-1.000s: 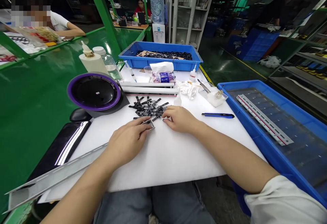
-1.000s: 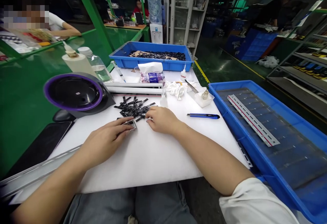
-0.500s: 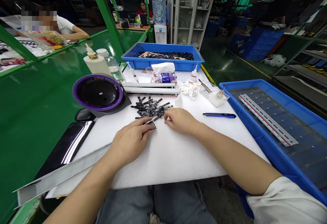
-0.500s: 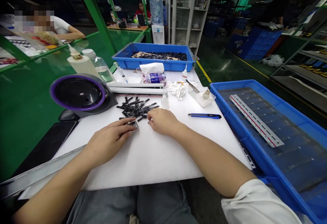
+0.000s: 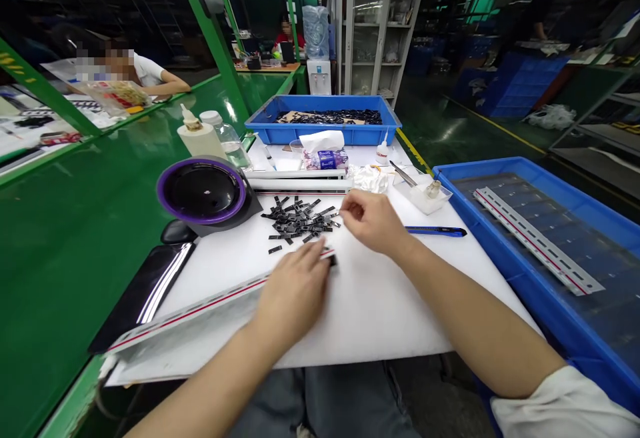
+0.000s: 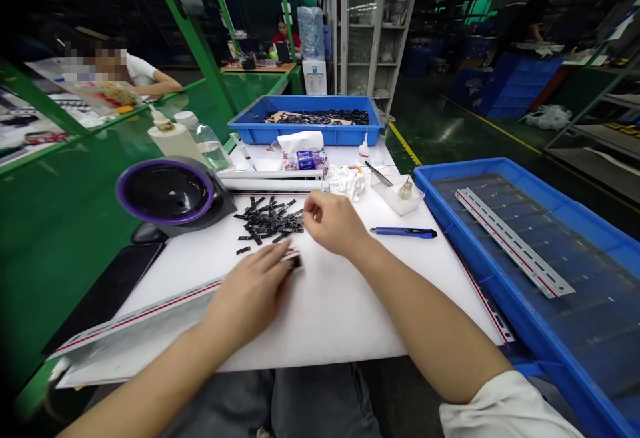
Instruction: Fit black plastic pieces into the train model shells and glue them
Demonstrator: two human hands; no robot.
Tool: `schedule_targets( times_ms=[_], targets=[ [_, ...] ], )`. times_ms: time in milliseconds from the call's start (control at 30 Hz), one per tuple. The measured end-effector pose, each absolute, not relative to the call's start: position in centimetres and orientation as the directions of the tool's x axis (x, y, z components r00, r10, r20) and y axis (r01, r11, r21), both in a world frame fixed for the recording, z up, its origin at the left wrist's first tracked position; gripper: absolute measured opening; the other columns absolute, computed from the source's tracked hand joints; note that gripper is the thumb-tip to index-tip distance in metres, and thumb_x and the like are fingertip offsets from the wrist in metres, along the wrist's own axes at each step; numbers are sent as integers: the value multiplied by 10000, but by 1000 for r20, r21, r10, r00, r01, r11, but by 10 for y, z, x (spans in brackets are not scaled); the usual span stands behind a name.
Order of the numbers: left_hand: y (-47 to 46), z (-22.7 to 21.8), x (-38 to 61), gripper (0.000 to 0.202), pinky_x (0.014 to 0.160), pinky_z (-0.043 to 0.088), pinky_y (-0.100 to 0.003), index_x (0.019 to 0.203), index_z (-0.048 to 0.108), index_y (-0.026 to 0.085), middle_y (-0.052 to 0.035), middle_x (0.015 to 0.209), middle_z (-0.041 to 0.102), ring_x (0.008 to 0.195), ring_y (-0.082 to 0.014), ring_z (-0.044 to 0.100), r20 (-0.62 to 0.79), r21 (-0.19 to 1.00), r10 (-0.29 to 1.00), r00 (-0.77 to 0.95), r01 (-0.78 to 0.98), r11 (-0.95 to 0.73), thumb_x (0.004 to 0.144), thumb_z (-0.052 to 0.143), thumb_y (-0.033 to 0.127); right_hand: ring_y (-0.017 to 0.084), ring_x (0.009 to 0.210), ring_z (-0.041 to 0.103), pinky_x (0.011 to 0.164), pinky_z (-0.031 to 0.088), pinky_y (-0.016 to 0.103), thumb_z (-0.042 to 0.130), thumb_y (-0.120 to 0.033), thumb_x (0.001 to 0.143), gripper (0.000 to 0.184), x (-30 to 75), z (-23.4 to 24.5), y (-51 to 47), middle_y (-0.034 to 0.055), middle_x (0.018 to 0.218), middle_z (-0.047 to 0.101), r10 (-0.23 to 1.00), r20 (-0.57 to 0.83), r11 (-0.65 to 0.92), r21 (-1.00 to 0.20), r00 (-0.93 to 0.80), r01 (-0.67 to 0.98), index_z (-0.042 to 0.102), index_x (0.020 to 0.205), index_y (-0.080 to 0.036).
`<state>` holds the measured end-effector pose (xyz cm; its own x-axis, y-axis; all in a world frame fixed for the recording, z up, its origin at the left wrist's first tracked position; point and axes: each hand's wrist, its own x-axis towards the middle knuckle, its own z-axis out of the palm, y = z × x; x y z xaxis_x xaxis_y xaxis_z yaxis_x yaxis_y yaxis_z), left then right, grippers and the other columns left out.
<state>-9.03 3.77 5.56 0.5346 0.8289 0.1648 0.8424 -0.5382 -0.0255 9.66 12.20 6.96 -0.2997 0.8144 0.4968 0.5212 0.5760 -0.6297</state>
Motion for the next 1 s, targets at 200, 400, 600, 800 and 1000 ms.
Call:
schedule_targets(
  times_ms=[200,400,600,800,1000],
  targets=[
    [21,53,-20,283,1164,335,-512,1101,656,91,-212,1508,421,1419,-360,358,225,-5,710,667,730,-684,903,477,183,116,616,548,647,444,243,574,-123,782,86,112,72,128,-22,671,607,738,633,643,-553,-235,529,597,739,-194],
    [-16,68,-132,381,1219,267,-480,1224,586,231,-55,1505,470,1427,-265,359,349,-13,636,688,682,-731,864,508,137,126,711,565,638,446,245,550,-122,843,111,114,74,128,0,783,640,734,607,666,-558,-305,494,621,802,-197],
    [-47,51,-257,722,1138,403,-482,1553,170,267,-102,1527,418,1361,-297,452,366,104,878,307,924,-367,917,510,286,153,789,580,637,464,262,602,-151,848,73,93,97,101,18,831,621,754,605,656,-675,-257,338,623,804,-206],
    [-41,28,-259,638,1068,492,-434,1524,252,193,-113,1421,549,1294,-275,530,276,159,910,308,920,-359,956,487,362,178,920,587,817,504,331,612,-92,832,110,7,108,34,47,959,627,692,432,645,-729,-578,229,643,813,-196],
    [-26,22,-251,556,1041,512,-391,1434,376,158,-131,1338,598,1219,-242,584,432,263,857,280,870,-417,913,548,250,233,1027,525,908,481,411,571,-57,821,116,-41,69,6,101,1037,603,624,541,775,-522,-564,357,613,835,-165]
  ],
)
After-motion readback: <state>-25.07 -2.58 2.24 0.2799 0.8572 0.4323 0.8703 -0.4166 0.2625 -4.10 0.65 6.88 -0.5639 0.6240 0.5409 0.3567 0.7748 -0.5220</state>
